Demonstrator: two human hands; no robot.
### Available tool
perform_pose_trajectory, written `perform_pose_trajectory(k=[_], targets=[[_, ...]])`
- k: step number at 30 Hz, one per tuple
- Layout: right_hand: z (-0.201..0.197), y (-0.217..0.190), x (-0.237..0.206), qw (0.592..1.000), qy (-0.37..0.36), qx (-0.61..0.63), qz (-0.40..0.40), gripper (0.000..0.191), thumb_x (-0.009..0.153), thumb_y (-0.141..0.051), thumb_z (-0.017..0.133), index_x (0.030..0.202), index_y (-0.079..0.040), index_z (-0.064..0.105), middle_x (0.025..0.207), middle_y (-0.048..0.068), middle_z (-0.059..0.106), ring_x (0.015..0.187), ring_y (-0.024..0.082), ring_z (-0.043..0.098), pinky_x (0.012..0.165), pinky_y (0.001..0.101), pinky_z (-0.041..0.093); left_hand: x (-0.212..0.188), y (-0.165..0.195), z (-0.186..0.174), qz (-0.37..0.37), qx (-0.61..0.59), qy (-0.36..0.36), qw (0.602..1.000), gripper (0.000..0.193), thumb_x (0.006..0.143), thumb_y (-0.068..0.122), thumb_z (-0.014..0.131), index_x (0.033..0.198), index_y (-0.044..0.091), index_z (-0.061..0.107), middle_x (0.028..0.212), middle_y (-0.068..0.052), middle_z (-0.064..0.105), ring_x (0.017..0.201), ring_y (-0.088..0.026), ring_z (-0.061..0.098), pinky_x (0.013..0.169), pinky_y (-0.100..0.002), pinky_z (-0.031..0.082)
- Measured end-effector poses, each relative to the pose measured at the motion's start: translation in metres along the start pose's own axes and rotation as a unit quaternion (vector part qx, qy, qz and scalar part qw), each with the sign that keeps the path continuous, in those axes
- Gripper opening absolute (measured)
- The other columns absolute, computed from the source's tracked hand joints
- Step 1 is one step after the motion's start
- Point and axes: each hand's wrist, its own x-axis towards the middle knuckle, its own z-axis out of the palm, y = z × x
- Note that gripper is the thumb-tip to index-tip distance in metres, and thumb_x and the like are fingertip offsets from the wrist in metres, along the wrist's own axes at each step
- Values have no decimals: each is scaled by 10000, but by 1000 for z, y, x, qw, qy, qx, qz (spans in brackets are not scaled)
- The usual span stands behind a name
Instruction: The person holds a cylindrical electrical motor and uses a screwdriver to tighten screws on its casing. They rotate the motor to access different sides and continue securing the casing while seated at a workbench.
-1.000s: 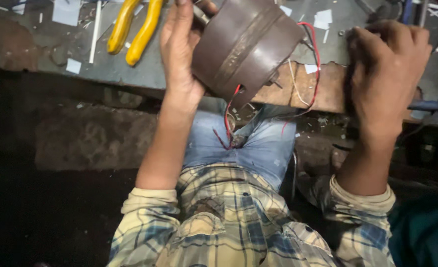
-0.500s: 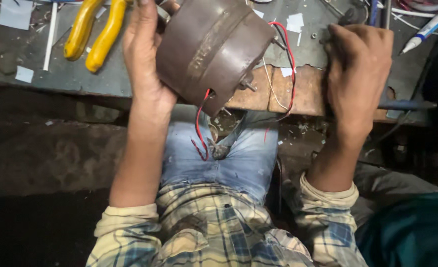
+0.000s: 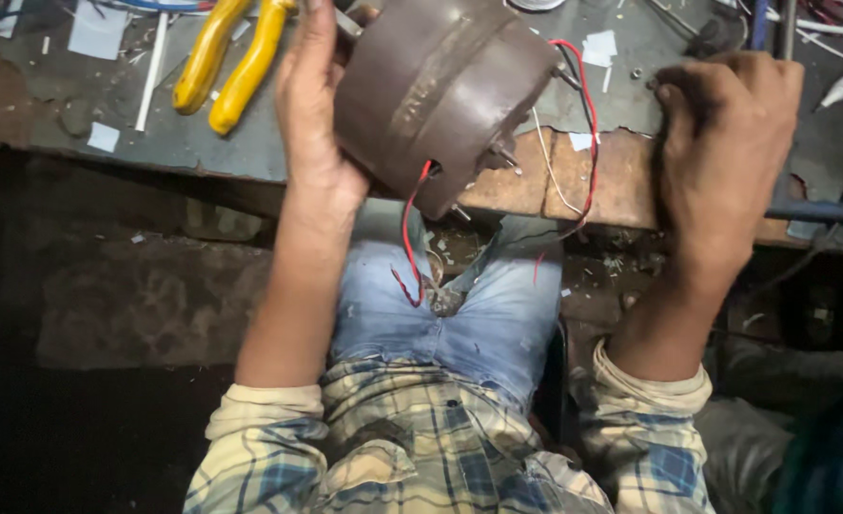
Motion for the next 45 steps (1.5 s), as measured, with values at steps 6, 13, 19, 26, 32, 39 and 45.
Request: perform_pose_trajectory(k=[6,13,19,26,32,39,45], targets=[[-1,0,-3,1000,-1,3,0,198,886,39,754,1065,-16,688,1150,138,639,1149,329,549,1052,436,437,-1,-2,-7,6,13,10,1000,273,1089,307,624,1201,58,623,1041,-93,699,907,-184,694,810,-335,572],[4,9,-9,998,52,23,-28,200,883,89,674,1066,10,683,1119,130,690,1090,292,618,970,382,500,-1,-5,-13,7,5,6,1000,288,1094,314,632,1211,52,629,1058,-96,693,932,-191,692,832,-354,570],[4,6,-12,994,100,31,-42,242,889,112,652,1101,16,718,1103,119,735,1049,226,668,896,305,567,-1,-3,-7,28,3,-20,999,288,1109,279,649,1290,56,652,1180,-76,689,999,-173,683,881,-326,559],[-17,-30,9,976,181,69,-104,182,1005,130,831,1117,29,728,1125,151,754,1047,264,697,918,375,547,0,3,3,12,-18,-1,1000,295,1071,320,654,1211,60,652,1114,-86,693,995,-183,686,891,-350,580],[-27,-102,-13,931,192,308,29,221,866,126,754,1049,7,717,961,149,674,834,205,713,701,298,604,0,7,10,2,-24,3,1000,352,1020,366,668,1182,54,650,1043,-84,690,940,-179,686,842,-338,592],[-20,-137,-9,929,200,306,-56,289,916,120,899,1119,8,726,1051,162,720,916,232,713,792,284,568,-1,9,14,-6,-30,0,1000,351,1013,373,673,1175,64,642,1037,-79,683,927,-172,686,829,-334,590],[-15,-143,-7,930,187,316,-33,285,913,115,910,1099,12,721,1011,160,728,909,208,716,774,269,557,0,11,15,-4,-29,2,1000,335,1032,367,668,1176,65,650,1032,-72,689,924,-165,682,822,-317,579]])
